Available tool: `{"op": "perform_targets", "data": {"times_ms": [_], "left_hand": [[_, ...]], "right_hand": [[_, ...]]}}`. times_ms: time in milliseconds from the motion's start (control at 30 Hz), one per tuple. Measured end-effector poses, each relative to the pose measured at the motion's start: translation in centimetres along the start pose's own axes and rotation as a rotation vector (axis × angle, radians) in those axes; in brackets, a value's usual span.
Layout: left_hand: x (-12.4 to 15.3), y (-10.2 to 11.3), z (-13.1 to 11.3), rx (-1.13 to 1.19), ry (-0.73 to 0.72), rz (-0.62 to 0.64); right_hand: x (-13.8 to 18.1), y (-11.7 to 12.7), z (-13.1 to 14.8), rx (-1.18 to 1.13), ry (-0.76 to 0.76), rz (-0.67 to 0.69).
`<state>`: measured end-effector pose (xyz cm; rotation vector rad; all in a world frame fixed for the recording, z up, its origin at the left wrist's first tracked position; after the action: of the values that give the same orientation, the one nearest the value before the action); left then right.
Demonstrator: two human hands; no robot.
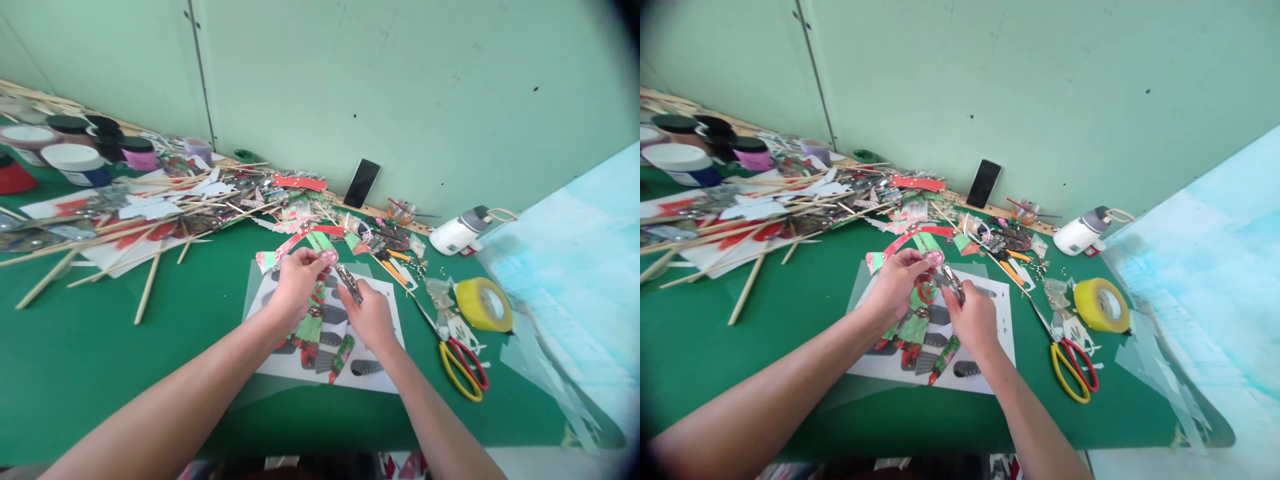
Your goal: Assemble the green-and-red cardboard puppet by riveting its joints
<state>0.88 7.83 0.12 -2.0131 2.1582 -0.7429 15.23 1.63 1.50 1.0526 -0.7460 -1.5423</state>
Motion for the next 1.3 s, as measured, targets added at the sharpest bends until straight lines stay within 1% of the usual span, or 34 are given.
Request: {"op": "perform_targets", "data": {"times_ms": [133, 267, 467, 567, 733, 967, 1133, 1300], "left_hand": [[0.0, 0.1, 0.4, -0.053, -0.01, -0.024], [-0.2, 0.0, 1.1, -0.113, -0.003, -0.029], [-0.3, 0.7, 0.9, -0.019, -0.008, -0.07], [-0.3, 0.6, 1.0, 0.022, 0.015, -0.053], [-0.3, 0.5, 0.7, 0.051, -0.002, -0.04], [-0.3, 0.5, 0.4, -0.003, 0.002, -0.031], [-0.7, 0.7, 0.5, -0.051, -0.017, -0.048], [-0.9, 0.7, 0.7, -0.089, -0.034, -0.046]], "right_hand": [[0.1, -0.4, 0.0, -0.008, -0.008, 0.045], [0.1, -0.4, 0.1, -0.034, -0.015, 0.046], [0.0, -0.2, 0.5, -0.052, -0.02, 0.03], [-0.2, -0.1, 0.7, -0.054, -0.017, 0.03], [-0.3, 0.1, 0.8, -0.022, -0.014, 0.03], [-0.5, 0.1, 0.8, 0.047, -0.012, 0.073], [-0.9, 0.2, 1.3, 0.091, 0.03, 0.087], [-1.1, 0.1, 1.3, 0.087, 0.051, 0.1]]}}
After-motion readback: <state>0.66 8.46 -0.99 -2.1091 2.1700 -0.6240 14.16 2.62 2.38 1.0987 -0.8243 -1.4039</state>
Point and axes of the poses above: each hand's wrist, its own x-axis away from the middle knuckle, its own y-axis out of the back of the hand, z = x × y, the point moved 9 cm from there along -x, towards the middle knuckle, and after that the axes turned 6 degrees about y, right-handed, at the moved point
